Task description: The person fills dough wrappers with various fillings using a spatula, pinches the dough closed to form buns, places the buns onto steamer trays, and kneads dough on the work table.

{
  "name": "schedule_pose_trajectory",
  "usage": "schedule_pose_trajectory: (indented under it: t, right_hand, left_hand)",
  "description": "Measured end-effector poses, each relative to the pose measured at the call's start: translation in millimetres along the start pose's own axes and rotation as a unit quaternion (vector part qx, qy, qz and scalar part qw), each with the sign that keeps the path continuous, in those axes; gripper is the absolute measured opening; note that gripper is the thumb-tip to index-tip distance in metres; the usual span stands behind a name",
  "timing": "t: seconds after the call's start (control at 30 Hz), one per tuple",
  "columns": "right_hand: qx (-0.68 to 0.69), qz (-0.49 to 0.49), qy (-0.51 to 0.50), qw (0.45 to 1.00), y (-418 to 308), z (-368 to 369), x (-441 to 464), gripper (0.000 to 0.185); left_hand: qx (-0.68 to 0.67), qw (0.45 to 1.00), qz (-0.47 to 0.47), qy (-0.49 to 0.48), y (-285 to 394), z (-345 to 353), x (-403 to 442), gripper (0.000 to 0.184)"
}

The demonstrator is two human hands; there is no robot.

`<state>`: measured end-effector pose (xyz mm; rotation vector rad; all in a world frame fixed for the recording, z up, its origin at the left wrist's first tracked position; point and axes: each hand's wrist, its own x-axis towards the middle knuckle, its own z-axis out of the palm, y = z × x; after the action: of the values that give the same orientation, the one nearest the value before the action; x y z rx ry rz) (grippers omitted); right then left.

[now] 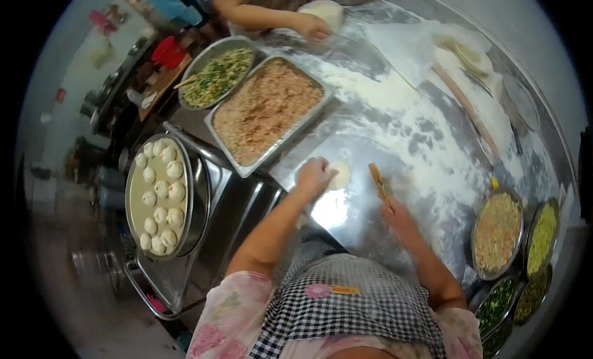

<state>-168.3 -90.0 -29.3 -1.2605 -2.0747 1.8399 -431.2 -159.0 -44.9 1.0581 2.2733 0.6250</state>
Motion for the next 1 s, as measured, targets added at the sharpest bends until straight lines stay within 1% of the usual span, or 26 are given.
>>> schedule_pose_trajectory:
  t: [0.03,0.07,0.1,0.13,0.17,0.2,0.27,0.33,0.4,0.43,0.47,0.5,0.57,0.63,0.67,0.7,0.73,0.77,0.83,0.87,0.9,0.97,1.0]
  right_hand:
    - [-0.009,-0.024,-0.003,1.000,3,9,13,0.036]
    - [-0.017,-0.046,-0.004,0.999,-1,15,23,0.038]
    - [0.016,-0.044,-0.002,0.999,-8,22,32,0.037]
    - [0.050,-0.041,0.002,0.998,-19,31,41,0.036]
    - [0.083,-0.037,0.006,0.996,-32,39,50,0.035]
    - [0.113,-0.034,-0.022,0.993,-46,46,58,0.032]
    - [0.172,-0.025,-0.075,0.982,-93,58,65,0.031]
    - [0.098,-0.058,-0.094,0.989,-158,66,54,0.031]
    - [0.014,-0.104,-0.103,0.989,-191,88,65,0.031]
    - [-0.035,-0.135,-0.104,0.985,-198,100,78,0.030]
    - [-0.087,-0.167,-0.106,0.976,-206,108,93,0.030]
    - [-0.172,-0.170,-0.069,0.968,-216,112,111,0.028]
    - [-0.337,-0.165,0.004,0.927,-235,115,145,0.025]
    - [-0.502,-0.250,0.057,0.826,-240,107,181,0.022]
    - [-0.575,-0.288,0.081,0.761,-242,106,196,0.021]
    - [-0.598,-0.275,0.056,0.751,-245,108,209,0.020]
    - [-0.620,-0.262,0.032,0.739,-249,111,222,0.020]
    - [-0.639,-0.249,0.008,0.727,-249,115,231,0.019]
    - [-0.643,-0.216,-0.023,0.734,-244,128,249,0.017]
    - [-0.644,-0.201,-0.038,0.737,-243,131,256,0.016]
    - [-0.627,-0.183,-0.063,0.755,-244,131,262,0.016]
    - [-0.586,-0.146,-0.111,0.789,-254,129,267,0.015]
    - [-0.569,-0.148,-0.111,0.801,-250,128,272,0.014]
  left_hand:
    - [0.032,0.994,0.059,0.082,-1,6,-9,0.035]
    - [0.012,0.991,0.073,0.116,3,7,-16,0.033]
    - [-0.125,0.990,0.017,0.062,4,4,-21,0.029]
    - [-0.229,0.972,0.013,0.057,-1,6,-22,0.026]
    - [-0.332,0.942,0.011,0.051,-8,5,-21,0.023]
    - [-0.391,0.920,0.001,0.019,-17,3,-19,0.022]
    - [-0.503,0.863,-0.017,-0.047,11,-53,-43,0.021]
    - [-0.667,0.742,-0.017,-0.061,-6,-84,-54,0.021]
    - [-0.590,0.805,-0.009,-0.055,-32,-98,-49,0.025]
    - [-0.370,0.908,0.184,0.060,-22,-113,-62,0.031]
    - [-0.416,0.891,0.171,0.067,-44,-99,-56,0.033]
    - [-0.459,0.871,0.158,0.074,-66,-86,-45,0.035]
    - [-0.561,0.826,0.029,0.045,-69,-107,-43,0.038]
    - [-0.614,0.788,-0.022,0.038,-77,-128,-41,0.046]
    - [-0.622,0.781,-0.010,0.045,-86,-138,-41,0.052]
    - [-0.630,0.775,0.002,0.053,-96,-149,-41,0.058]
    - [-0.453,0.884,0.059,0.096,-105,-161,-42,0.053]
    - [-0.503,0.856,0.044,0.110,-114,-165,-40,0.051]
    - [-0.594,0.792,0.014,0.137,-130,-171,-37,0.046]
    - [-0.566,0.809,0.028,0.156,-135,-174,-35,0.045]
    - [-0.537,0.824,0.041,0.177,-139,-176,-32,0.044]
    - [-0.531,0.827,0.022,0.184,-141,-188,-30,0.043]
    - [-0.475,0.860,0.023,0.185,-145,-191,-26,0.041]
